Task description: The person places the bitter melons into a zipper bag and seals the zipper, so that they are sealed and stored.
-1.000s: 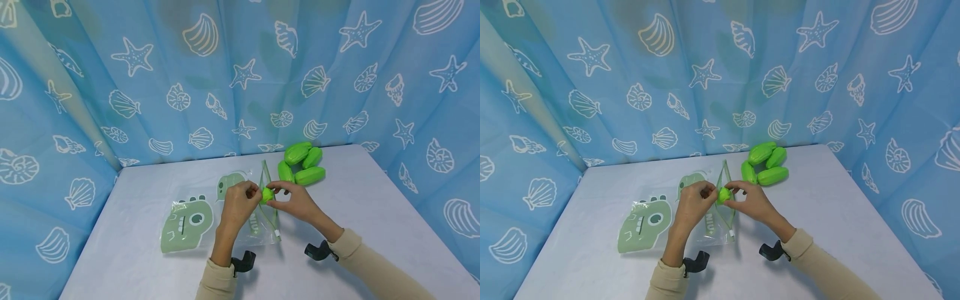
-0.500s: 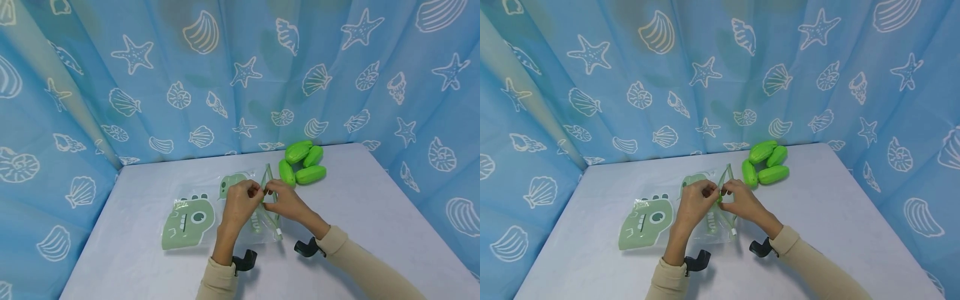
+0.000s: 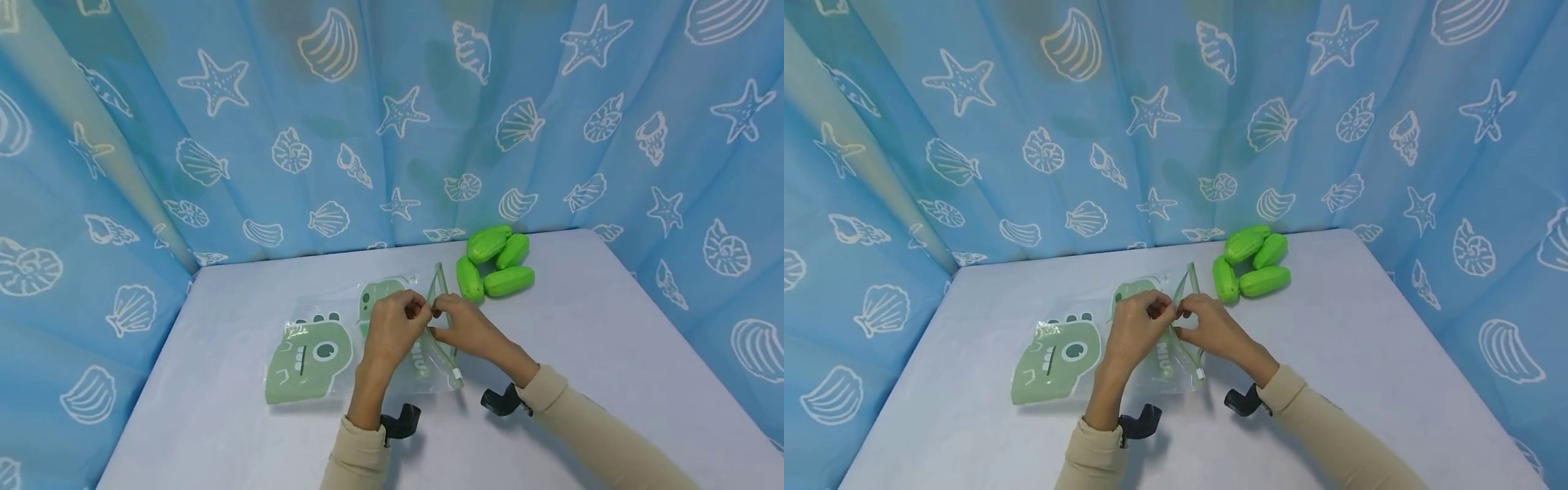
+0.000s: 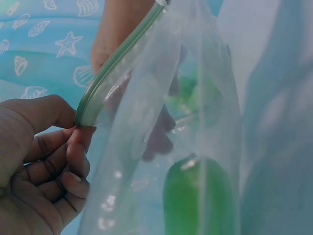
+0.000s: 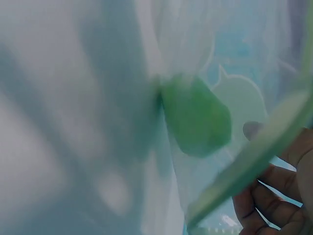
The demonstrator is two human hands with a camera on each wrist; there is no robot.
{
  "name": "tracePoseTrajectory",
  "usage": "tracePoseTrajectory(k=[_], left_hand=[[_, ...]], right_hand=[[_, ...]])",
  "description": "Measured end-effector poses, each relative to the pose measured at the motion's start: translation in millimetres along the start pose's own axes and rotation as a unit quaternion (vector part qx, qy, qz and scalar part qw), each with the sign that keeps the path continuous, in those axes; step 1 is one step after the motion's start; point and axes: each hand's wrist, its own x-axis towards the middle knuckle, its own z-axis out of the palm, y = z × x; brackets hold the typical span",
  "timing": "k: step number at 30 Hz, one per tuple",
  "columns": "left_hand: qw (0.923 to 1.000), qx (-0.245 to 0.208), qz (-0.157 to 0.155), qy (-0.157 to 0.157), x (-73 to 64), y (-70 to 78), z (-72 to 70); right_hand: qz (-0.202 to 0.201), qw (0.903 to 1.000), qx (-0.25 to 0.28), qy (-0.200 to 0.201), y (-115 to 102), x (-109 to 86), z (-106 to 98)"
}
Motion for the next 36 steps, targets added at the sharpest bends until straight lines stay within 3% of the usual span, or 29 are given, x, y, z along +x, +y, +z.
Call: tracePoseTrajectory(k=[7, 15, 22, 29, 36], left_hand=[[1.0, 0.003, 0.004, 0.0, -0.1, -0.1, -1.0], [0.9999, 0.002, -0.011, 0.005, 0.4, -2.2, -1.9], [1.0, -0.007, -0.002, -0.001, -0.7, -1.9, 1.9], [0.9999, 0.002, -0.001, -0.012, -2.6, -2.0, 2.9], [0.9996, 0.023, 0.007, -0.016, -0.4, -3.8, 3.6]], right_hand=[[-0.017, 0.9993, 0.012, 0.03, 12, -3.5, -22], [0.004, 0.9983, -0.032, 0.048, 34, -3.3, -53], [0.015, 0.9946, -0.073, 0.073, 59, -20.0, -72], [0.07, 0.9897, -0.103, 0.07, 72, -36.5, -92], [0.065, 0.9838, -0.14, 0.092, 92, -41.3, -107]])
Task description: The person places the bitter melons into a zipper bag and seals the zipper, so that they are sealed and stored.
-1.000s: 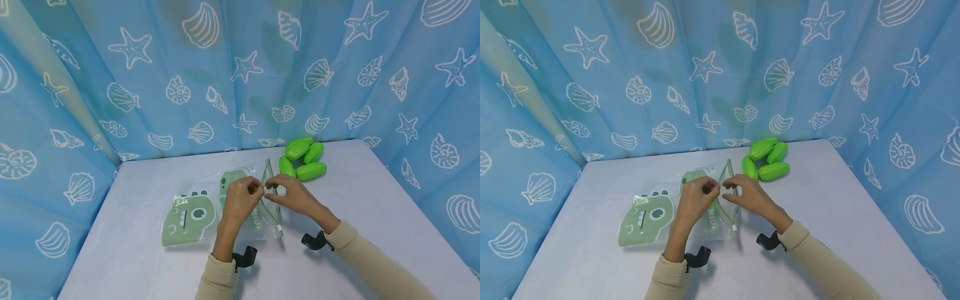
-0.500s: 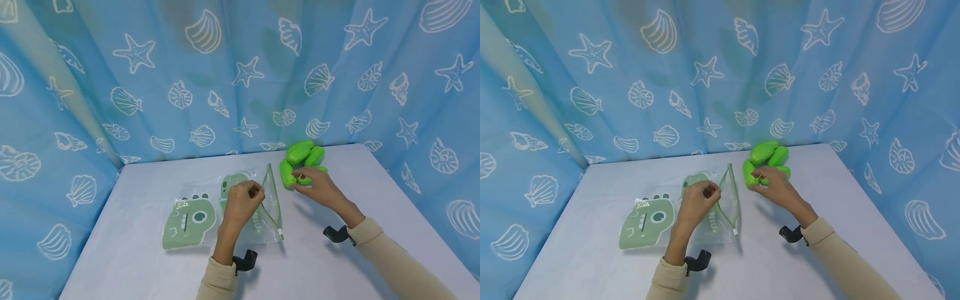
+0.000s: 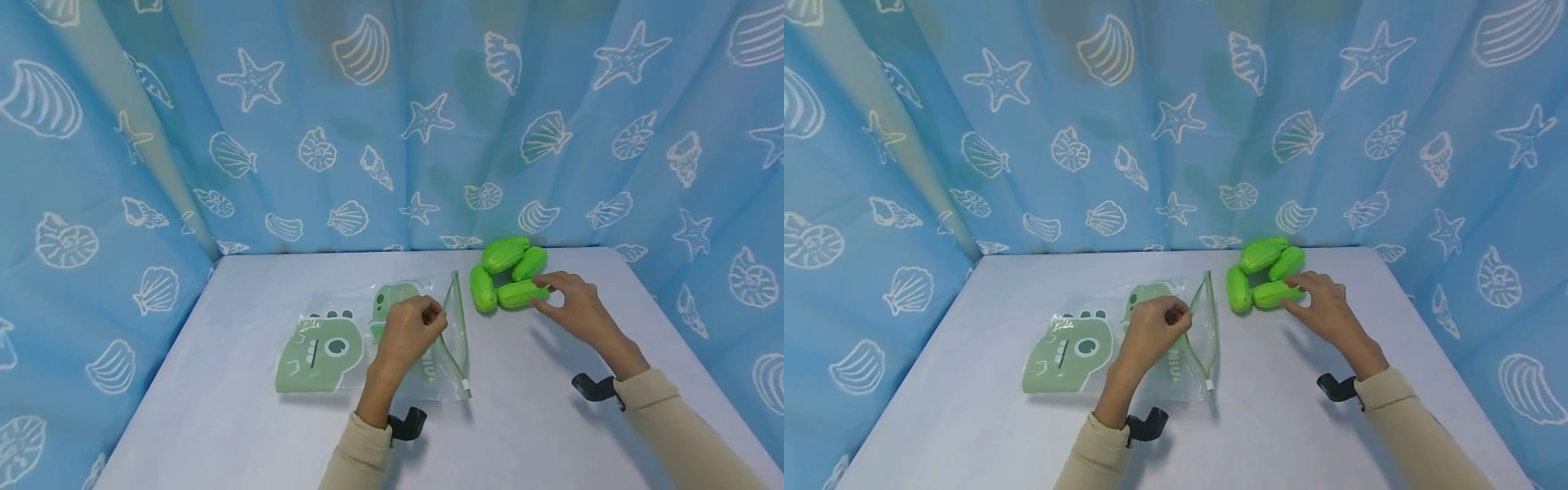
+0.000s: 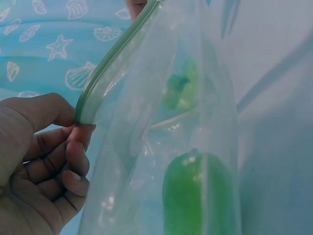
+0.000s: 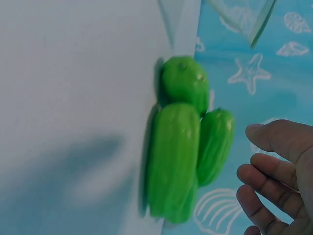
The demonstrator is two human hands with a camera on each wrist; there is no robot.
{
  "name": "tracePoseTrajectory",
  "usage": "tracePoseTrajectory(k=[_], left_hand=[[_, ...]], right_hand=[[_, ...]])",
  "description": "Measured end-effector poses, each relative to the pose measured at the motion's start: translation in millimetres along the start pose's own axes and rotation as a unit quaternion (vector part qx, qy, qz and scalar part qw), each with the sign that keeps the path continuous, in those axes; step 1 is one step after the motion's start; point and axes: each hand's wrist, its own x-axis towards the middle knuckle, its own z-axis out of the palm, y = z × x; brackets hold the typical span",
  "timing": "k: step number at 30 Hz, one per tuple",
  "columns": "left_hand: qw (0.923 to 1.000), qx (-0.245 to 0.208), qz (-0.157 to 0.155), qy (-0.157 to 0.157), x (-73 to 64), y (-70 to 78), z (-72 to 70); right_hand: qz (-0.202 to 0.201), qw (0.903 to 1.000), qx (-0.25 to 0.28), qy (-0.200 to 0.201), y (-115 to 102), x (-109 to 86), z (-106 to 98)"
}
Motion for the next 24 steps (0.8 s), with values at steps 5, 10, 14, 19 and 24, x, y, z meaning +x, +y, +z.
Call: tracePoseTrajectory(k=[5, 10, 14, 19, 24], left_hand=[[1.0, -0.001, -0.001, -0.004, 4.1, 0.2, 0.8], [0.9999, -0.012, 0.001, -0.004, 5.3, 2.3, -0.2], [0.9999, -0.01, 0.007, 0.002, 7.9, 3.0, -1.4], [1.0, -0.006, 0.005, -0.002, 5.4, 2.9, -2.7], [1.0, 0.001, -0.005, -0.005, 0.8, 1.0, -4.1]], right_hand=[[0.02, 0.9994, -0.028, -0.003, 16, 1.2, -1], [0.035, 0.9978, -0.051, -0.023, 28, 4.1, 0], [0.051, 0.9954, -0.063, -0.049, 36, 8.9, 1], [0.077, 0.9912, -0.071, -0.081, 46, 7.7, 8], [0.08, 0.9905, -0.071, -0.086, 50, 8.8, 18]])
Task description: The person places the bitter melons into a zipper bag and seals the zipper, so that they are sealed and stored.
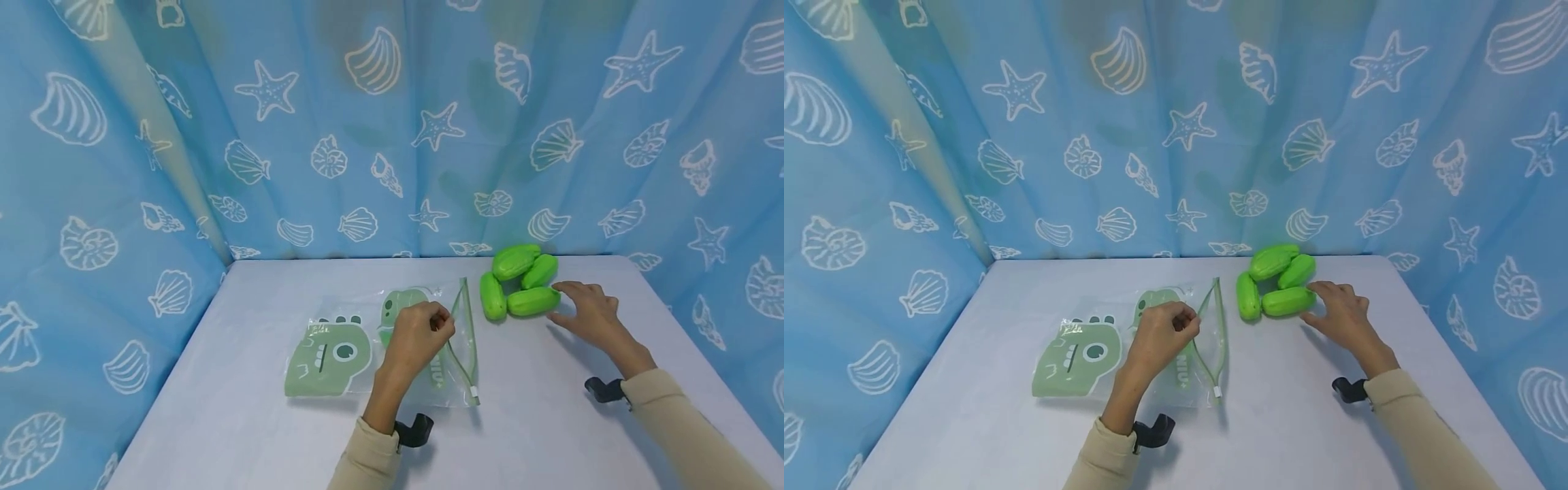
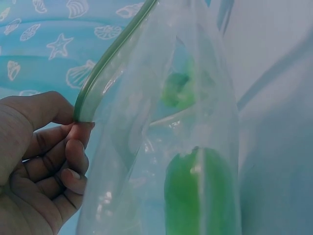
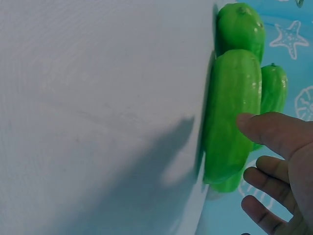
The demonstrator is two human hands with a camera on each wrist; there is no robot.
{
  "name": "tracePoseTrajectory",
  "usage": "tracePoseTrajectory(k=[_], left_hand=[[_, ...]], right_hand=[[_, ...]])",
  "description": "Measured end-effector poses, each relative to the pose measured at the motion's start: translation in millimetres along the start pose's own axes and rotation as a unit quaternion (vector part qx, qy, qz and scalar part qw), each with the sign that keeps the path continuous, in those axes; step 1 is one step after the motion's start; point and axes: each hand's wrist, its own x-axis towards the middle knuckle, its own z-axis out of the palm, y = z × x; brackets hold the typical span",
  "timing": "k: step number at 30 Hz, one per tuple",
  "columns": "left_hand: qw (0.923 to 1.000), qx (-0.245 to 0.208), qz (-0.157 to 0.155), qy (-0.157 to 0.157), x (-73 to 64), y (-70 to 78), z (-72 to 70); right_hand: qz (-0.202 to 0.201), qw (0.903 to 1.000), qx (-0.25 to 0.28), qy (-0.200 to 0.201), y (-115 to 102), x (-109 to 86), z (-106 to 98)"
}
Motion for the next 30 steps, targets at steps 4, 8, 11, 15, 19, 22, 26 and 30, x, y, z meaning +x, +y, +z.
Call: tracePoseTrajectory(k=[4, 8, 11, 15, 19, 22, 26, 30], left_hand=[[1.0, -0.001, 0.002, 0.004, -0.5, -1.5, 1.6], [0.9999, -0.004, 0.007, 0.008, 0.9, -1.2, 0.4], [0.9999, -0.006, 0.009, 0.009, 0.6, -1.0, -1.3], [0.9998, -0.01, 0.014, 0.01, -2.1, -3.0, -2.5], [0.9996, -0.019, 0.016, 0.012, -4.7, -5.0, -1.4], [0.9994, -0.024, 0.02, 0.018, -3.4, -5.6, -1.7], [0.9992, -0.025, 0.023, 0.021, -0.5, -5.3, -2.2], [0.9991, -0.031, 0.022, 0.018, -0.1, -6.7, -3.3]], right_hand=[[0.0, 1.0, 0.002, -0.001, 1, 3.8, 3], [0.005, 0.9999, 0.007, -0.013, 2, 8.9, 4], [0.007, 0.9998, 0.011, -0.017, 4, 10.9, 7], [-0.005, 1.0, 0.002, -0.006, 7, 10.3, 11], [-0.03, 0.9993, -0.016, 0.016, 9, 5.7, 11], [-0.045, 0.998, -0.021, 0.038, 6, 3.2, 5], [-0.046, 0.9974, -0.015, 0.054, 2, -2.7, -6], [-0.04, 0.9972, -0.005, 0.062, -4, -12.5, -13]])
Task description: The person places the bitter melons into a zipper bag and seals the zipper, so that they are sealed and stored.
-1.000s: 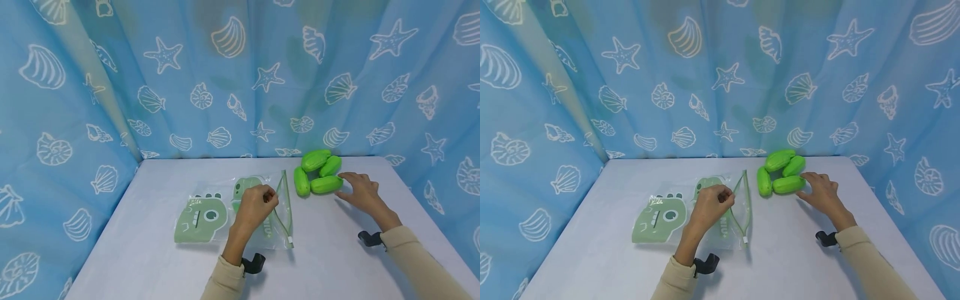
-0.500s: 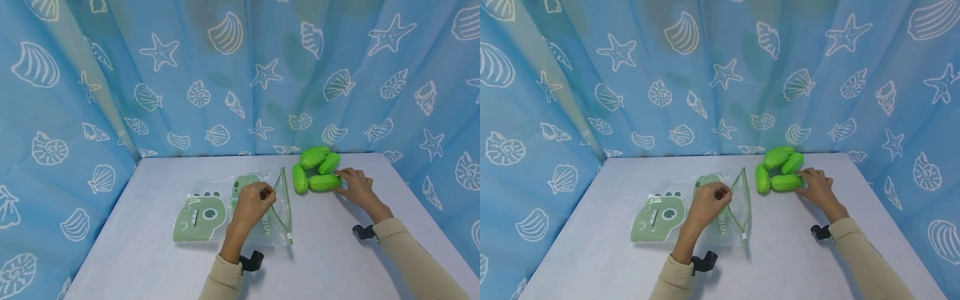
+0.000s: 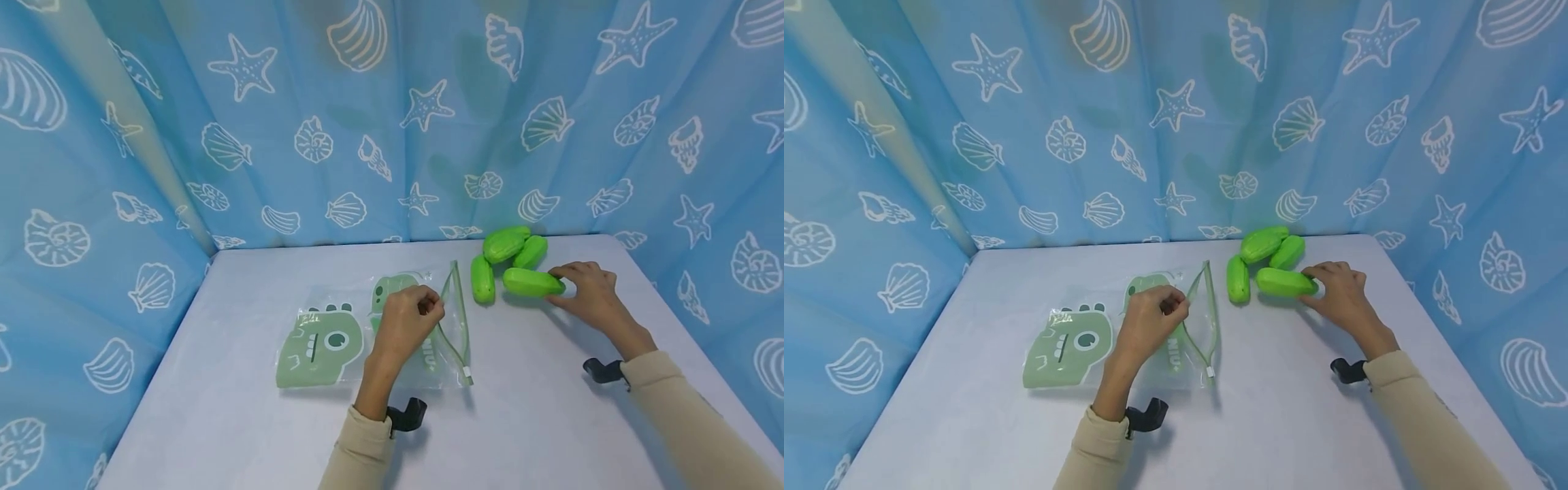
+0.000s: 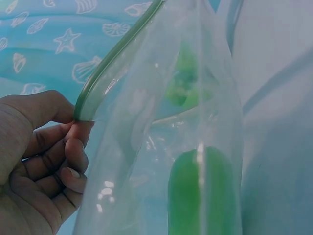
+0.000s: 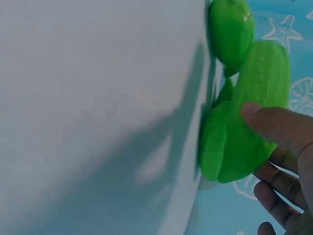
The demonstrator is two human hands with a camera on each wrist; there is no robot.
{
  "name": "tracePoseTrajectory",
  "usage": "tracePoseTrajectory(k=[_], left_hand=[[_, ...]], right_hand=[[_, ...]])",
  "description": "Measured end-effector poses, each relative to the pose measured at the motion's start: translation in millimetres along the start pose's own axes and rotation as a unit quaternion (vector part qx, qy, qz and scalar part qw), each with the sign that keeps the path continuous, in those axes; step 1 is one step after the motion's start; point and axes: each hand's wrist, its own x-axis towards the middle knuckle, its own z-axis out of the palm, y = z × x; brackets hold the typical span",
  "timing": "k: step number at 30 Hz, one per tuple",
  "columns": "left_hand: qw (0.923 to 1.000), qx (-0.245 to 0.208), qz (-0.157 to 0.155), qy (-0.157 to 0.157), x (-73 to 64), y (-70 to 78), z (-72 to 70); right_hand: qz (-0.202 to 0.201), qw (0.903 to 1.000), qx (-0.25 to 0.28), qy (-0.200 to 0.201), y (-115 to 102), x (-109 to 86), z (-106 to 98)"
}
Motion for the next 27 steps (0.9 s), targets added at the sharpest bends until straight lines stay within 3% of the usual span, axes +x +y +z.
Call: tracePoseTrajectory(k=[15, 27], left_hand=[[0.9999, -0.008, -0.006, 0.01, 0.4, 0.6, 0.1], [1.0, -0.005, -0.004, 0.004, 0.4, 3.4, 0.2]], right_hand=[[-0.068, 0.996, 0.014, 0.056, -37, -19.8, -6], [-0.096, 0.9923, 0.034, 0.07, -56, -26.8, -12]])
